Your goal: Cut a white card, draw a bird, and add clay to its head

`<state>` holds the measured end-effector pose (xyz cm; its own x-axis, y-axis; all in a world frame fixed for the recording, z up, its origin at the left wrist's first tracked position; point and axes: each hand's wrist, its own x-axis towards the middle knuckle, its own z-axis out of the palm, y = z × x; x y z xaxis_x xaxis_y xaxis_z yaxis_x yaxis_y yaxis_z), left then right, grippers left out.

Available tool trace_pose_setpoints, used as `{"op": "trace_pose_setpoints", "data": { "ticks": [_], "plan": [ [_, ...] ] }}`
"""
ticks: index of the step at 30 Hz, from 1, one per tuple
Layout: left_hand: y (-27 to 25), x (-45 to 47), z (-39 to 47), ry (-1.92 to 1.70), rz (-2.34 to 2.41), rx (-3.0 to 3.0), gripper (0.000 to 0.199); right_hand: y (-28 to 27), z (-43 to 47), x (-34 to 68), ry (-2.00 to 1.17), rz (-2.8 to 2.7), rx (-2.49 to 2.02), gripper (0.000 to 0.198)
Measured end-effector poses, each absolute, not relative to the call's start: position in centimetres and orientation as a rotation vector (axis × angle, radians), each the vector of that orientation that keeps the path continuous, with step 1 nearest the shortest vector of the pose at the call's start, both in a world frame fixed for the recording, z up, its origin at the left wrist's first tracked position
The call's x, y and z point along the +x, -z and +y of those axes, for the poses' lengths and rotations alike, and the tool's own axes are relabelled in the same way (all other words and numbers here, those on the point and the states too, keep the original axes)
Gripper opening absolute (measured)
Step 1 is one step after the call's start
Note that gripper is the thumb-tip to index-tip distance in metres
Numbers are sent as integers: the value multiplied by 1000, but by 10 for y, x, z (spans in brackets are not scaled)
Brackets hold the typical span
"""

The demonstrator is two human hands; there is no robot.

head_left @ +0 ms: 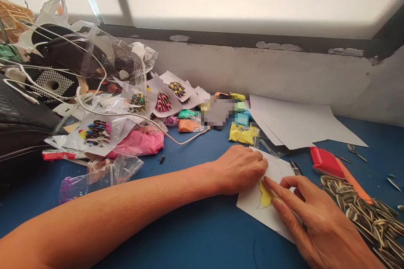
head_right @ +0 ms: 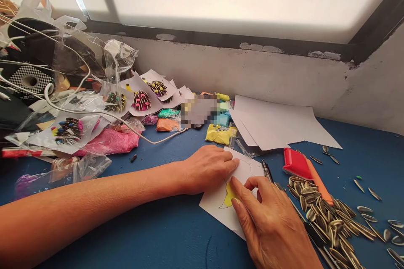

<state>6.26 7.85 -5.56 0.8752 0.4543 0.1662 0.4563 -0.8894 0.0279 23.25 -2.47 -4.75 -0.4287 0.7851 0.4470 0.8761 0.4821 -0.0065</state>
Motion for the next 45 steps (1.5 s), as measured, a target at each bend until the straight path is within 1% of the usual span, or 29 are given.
{"op": "trace_pose_setpoints", "data": {
  "ticks": [6,15,24,28,32,36,40,45],
  "plan": [
    [54,62,78,247,-738,-3043,15,46,-25,233,324,-2390,-1383,38],
    [54,62,79,261,-727,-3038,16,48,-21,234,530,-2426,-1309,37],
    [58,62,80,300,-720,-3028,17,48,-26,235,408,-2366,-1333,35],
    [57,63,79,278,-723,-3036,16,50,-28,238,441,-2409,-1268,33],
    [56,62,79,252,-728,-3037,15,50,-27,235,483,-2437,-1280,37],
    [55,62,79,241,-725,-3033,15,46,-27,231,358,-2481,-1332,37],
    [55,61,79,249,-732,-3028,16,44,-28,230,250,-2390,-1376,36],
    [55,61,80,252,-718,-3030,16,44,-26,231,350,-2420,-1374,37]
  ]
}}
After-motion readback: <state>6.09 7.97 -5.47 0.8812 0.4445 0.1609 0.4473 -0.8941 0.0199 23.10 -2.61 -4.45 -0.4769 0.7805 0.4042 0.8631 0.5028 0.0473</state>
